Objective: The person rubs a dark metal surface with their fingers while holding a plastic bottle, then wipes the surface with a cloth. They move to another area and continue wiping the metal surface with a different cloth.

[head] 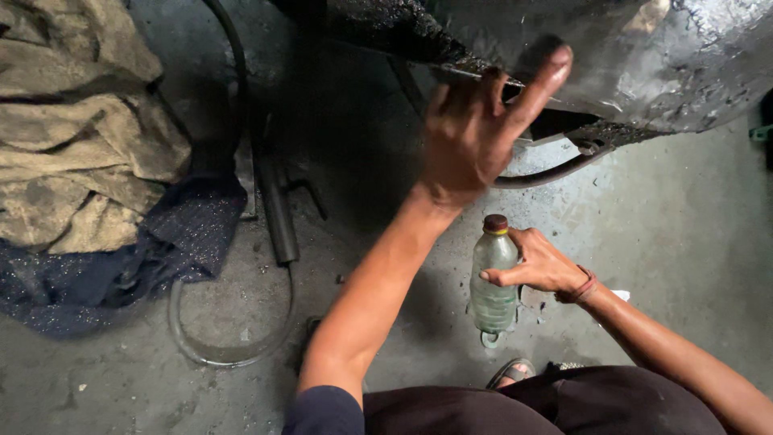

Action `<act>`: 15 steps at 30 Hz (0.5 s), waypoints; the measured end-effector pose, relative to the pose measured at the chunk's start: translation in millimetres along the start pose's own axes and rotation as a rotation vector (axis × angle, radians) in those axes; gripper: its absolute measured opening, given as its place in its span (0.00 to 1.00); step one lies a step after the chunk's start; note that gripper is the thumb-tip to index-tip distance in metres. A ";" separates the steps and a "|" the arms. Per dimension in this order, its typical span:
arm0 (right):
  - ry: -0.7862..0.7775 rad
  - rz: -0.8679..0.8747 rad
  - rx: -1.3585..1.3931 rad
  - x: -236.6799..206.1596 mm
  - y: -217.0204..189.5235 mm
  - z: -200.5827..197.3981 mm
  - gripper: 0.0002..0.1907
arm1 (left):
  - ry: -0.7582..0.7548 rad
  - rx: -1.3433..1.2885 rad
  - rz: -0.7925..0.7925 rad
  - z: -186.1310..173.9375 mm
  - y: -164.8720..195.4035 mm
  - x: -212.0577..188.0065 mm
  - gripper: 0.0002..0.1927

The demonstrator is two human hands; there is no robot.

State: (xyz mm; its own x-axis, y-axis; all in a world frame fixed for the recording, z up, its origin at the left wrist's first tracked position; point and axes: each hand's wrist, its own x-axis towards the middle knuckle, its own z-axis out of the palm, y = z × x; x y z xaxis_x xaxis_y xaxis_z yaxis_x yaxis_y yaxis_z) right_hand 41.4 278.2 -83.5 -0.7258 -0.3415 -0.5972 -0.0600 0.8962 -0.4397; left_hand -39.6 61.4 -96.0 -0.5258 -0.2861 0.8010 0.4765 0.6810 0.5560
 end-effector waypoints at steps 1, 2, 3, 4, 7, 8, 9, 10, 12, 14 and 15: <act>0.005 -0.005 0.000 -0.3 -1.1 -0.5 0.31 | 0.009 -0.055 0.010 -1.2 -2.9 1.6 0.32; 0.010 -0.009 0.001 -1.1 -1.7 -0.8 0.31 | 0.016 -0.111 0.020 -2.8 -6.1 3.0 0.33; 0.012 -0.012 0.004 -1.5 -2.9 -1.0 0.31 | 0.019 -0.147 0.021 -4.7 -8.2 4.3 0.34; 0.004 0.002 -0.009 -2.0 -3.6 -0.9 0.31 | 0.023 -0.183 0.021 -7.9 -10.9 5.1 0.34; -0.013 0.034 -0.047 -2.7 -6.7 -1.2 0.30 | 0.025 -0.185 0.016 -16.0 -16.2 10.3 0.34; -0.014 0.036 -0.057 -3.0 -7.6 -1.3 0.30 | 0.023 -0.158 0.025 -18.8 -17.8 11.9 0.34; -0.016 0.038 -0.066 -3.6 -8.8 -1.6 0.30 | 0.021 -0.132 0.033 -22.2 -19.7 12.5 0.34; -0.011 0.026 -0.058 -4.0 -9.7 -2.0 0.29 | -0.011 -0.111 -0.008 -24.5 -20.0 12.5 0.33; -0.002 0.007 -0.038 -6.4 -11.7 -2.7 0.29 | -0.058 -0.098 -0.091 -29.5 -18.3 8.1 0.32; 0.012 -0.016 -0.007 -8.7 -13.7 -3.2 0.29 | -0.062 -0.135 -0.178 -30.0 -13.2 2.1 0.32; 0.019 -0.027 0.005 -9.2 -14.8 -4.1 0.30 | -0.051 -0.133 -0.160 -28.9 -9.2 -1.2 0.33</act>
State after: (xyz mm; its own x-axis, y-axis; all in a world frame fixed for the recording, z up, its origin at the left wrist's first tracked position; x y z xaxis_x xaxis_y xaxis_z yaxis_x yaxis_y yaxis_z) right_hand 46.2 269.2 -68.7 -0.7366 -0.3601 -0.5725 -0.0766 0.8854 -0.4584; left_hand -23.0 36.0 -95.7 -0.6352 -0.3467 0.6902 0.4715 0.5337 0.7020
